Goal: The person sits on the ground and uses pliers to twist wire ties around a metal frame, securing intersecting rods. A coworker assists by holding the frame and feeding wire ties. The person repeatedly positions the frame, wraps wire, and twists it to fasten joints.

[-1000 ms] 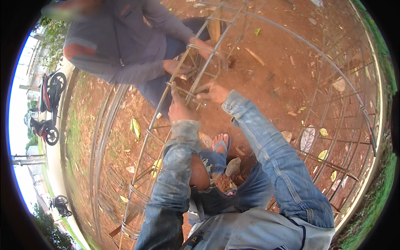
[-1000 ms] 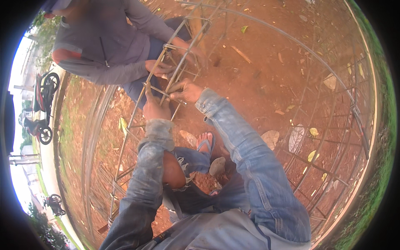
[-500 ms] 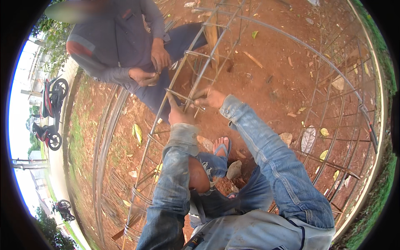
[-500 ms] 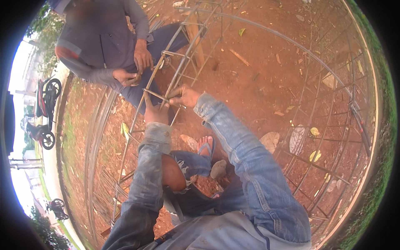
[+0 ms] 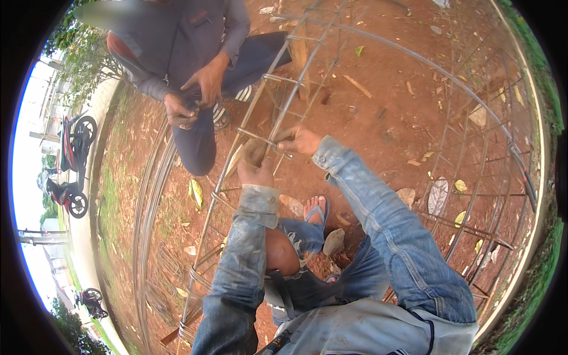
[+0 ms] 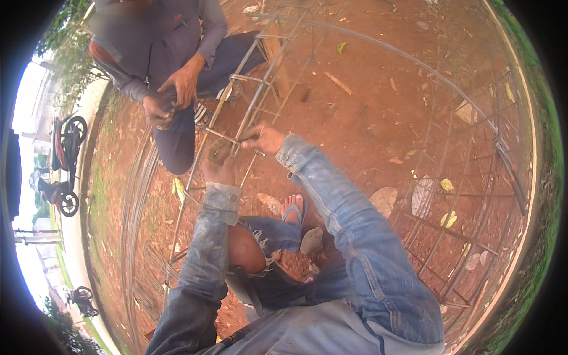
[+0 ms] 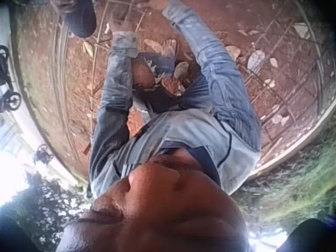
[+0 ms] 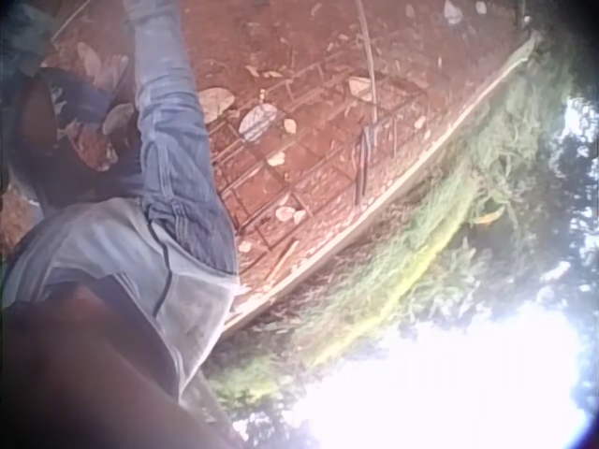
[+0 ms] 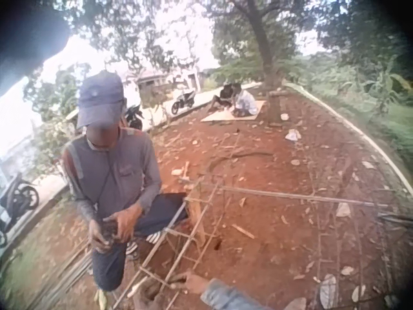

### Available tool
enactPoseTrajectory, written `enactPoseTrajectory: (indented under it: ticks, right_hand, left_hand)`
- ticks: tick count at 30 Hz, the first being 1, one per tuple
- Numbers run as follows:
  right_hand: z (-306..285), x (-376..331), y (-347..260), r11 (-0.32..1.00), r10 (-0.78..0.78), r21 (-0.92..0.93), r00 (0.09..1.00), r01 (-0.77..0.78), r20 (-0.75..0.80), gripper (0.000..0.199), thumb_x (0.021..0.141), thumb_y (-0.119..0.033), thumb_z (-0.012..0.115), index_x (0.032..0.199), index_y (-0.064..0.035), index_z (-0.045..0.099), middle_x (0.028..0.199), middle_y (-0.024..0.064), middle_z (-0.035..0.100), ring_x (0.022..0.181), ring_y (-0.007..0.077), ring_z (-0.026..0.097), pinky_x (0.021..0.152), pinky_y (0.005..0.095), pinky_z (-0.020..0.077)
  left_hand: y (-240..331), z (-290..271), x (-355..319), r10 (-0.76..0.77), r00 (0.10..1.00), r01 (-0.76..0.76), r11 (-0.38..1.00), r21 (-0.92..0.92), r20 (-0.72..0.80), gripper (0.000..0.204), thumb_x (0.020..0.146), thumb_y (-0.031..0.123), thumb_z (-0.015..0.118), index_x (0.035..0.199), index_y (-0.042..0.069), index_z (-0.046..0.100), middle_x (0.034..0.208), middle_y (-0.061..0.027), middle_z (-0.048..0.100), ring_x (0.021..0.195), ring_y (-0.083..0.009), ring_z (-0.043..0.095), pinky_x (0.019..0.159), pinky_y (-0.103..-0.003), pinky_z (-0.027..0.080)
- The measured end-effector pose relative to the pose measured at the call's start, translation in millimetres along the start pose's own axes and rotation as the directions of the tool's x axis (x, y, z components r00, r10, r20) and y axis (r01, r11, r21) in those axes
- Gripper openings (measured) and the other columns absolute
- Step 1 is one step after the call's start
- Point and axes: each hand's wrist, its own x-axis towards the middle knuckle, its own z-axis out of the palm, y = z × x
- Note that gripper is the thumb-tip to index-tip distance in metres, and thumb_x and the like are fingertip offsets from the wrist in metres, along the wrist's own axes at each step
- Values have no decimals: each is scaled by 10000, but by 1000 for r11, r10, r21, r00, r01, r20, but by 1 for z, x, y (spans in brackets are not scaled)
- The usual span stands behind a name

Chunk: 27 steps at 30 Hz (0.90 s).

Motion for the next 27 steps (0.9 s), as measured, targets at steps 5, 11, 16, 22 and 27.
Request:
enactPoseTrajectory:
  ticks: [5,11,16,22,27]
  right_hand:
    - [-1,1,0,996,-25,-80,1000,23,-16,320,770,-199,692,1033,-21,647,989,91,659,919,159,581,831,302,445]
    - [6,-11,2,962,-178,-232,973,141,-150,294,795,-226,672,1002,-17,648,925,94,655,853,160,585,771,304,457]
    - [14,-10,-9,930,13,-357,980,-85,-199,286,800,-200,655,1027,-26,646,1022,130,649,907,185,594,827,323,451]
    - [11,-15,-8,966,37,-244,977,-89,-210,286,802,-226,656,992,-11,654,1024,118,650,899,185,593,801,320,457]
    - [26,-21,-8,937,-69,-347,945,-49,-320,246,796,-214,648,944,-19,669,887,136,670,784,210,622,749,323,466]
  left_hand:
    - [27,9,-10,287,936,-353,730,585,206,505,698,-46,527,1202,-37,509,1095,-199,597,983,-208,597,827,-283,472]
    - [35,19,-13,205,955,-298,651,698,217,480,712,-23,553,1191,-32,527,1081,-167,617,908,-184,622,795,-261,485]
    - [8,17,1,203,974,-168,946,276,-102,343,718,-23,523,1053,3,595,926,-143,646,825,-213,643,689,-297,498]
    - [15,19,2,298,953,-270,757,596,53,270,730,75,561,998,102,579,831,-140,653,759,-304,643,623,-375,503]
    - [30,26,-12,326,940,-264,498,826,104,199,757,161,560,954,140,547,816,-137,647,737,-368,614,613,-456,485]
